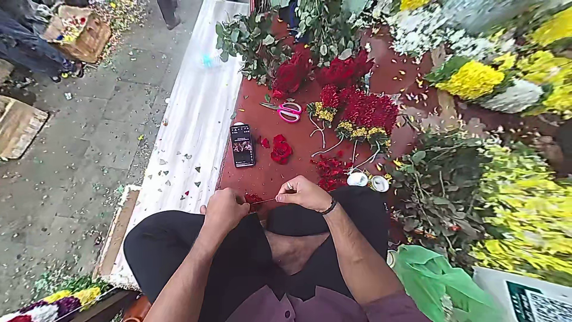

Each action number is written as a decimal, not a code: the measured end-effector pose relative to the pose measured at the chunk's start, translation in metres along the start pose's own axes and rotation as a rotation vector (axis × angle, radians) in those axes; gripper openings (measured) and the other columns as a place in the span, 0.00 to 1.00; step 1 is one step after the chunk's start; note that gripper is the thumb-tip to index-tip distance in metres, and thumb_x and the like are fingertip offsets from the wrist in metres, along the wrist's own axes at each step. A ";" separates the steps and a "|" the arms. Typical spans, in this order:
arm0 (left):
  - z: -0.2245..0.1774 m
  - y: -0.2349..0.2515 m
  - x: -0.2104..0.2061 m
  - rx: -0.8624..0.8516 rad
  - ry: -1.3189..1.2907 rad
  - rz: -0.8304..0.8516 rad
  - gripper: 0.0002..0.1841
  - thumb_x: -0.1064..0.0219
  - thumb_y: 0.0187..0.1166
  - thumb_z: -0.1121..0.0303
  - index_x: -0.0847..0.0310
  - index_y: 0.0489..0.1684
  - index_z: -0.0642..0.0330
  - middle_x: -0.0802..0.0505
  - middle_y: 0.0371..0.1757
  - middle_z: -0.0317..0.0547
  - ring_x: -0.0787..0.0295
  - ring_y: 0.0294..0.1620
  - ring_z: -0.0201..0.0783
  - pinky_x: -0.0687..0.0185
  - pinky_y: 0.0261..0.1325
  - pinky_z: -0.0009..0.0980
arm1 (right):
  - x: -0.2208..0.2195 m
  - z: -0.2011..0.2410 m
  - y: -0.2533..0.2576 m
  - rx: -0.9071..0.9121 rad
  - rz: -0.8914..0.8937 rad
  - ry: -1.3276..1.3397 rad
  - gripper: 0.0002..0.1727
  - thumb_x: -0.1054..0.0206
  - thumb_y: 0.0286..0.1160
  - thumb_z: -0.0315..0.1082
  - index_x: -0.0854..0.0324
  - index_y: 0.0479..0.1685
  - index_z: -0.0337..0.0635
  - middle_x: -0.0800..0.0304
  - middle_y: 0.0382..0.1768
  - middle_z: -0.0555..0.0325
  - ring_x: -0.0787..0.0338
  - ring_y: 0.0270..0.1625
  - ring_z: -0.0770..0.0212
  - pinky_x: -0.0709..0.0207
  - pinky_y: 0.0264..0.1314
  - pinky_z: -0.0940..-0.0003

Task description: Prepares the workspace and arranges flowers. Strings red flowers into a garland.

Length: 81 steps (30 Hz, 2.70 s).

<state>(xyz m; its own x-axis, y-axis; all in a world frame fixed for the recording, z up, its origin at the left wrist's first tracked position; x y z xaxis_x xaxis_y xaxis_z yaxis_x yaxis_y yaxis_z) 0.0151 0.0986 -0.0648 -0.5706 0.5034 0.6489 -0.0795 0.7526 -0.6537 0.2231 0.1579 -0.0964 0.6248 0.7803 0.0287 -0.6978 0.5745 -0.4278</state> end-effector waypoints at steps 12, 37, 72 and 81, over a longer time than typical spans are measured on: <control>-0.001 0.002 0.015 -0.076 -0.143 -0.163 0.07 0.25 0.67 0.57 0.07 0.27 0.48 0.08 0.34 0.37 0.11 0.37 0.39 0.14 0.43 0.53 | 0.005 0.002 0.004 -0.029 -0.092 0.074 0.09 0.23 0.73 0.38 0.07 0.33 0.41 0.09 0.27 0.65 0.18 0.28 0.76 0.24 0.33 0.76; 0.006 0.023 -0.019 0.034 -0.130 0.032 0.10 0.24 0.63 0.47 0.05 0.32 0.37 0.09 0.41 0.35 0.15 0.54 0.42 0.21 0.55 0.54 | 0.097 -0.094 0.118 -0.323 -0.527 -0.741 0.16 0.25 0.68 0.43 0.07 0.56 0.61 0.08 0.50 0.59 0.10 0.57 0.52 0.16 0.55 0.41; 0.003 0.011 -0.016 0.015 -0.115 0.057 0.11 0.25 0.64 0.48 0.05 0.33 0.39 0.07 0.42 0.37 0.13 0.53 0.44 0.20 0.53 0.57 | 0.096 -0.040 0.051 -0.142 -0.662 0.217 0.09 0.28 0.72 0.27 0.10 0.48 0.35 0.05 0.35 0.51 0.09 0.31 0.61 0.17 0.28 0.66; 0.001 0.010 -0.020 0.011 -0.109 0.075 0.11 0.25 0.64 0.48 0.05 0.33 0.40 0.07 0.42 0.37 0.14 0.55 0.46 0.21 0.56 0.59 | 0.068 -0.016 0.021 -0.003 -0.665 0.322 0.08 0.35 0.77 0.26 0.09 0.44 0.42 0.08 0.30 0.53 0.17 0.23 0.65 0.24 0.23 0.72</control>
<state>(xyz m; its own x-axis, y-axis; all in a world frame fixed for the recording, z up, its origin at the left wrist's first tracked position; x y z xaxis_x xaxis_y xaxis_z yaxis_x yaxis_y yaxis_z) 0.0247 0.0951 -0.0848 -0.6605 0.5087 0.5522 -0.0415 0.7096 -0.7034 0.2562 0.2187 -0.1182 0.9875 0.1566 0.0166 -0.1357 0.8999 -0.4145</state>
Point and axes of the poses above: each hand's wrist, its own y-axis towards the middle knuckle, its own x-axis out of the back of the hand, z = x × y, the point moved 9 cm from there along y, towards the middle knuckle
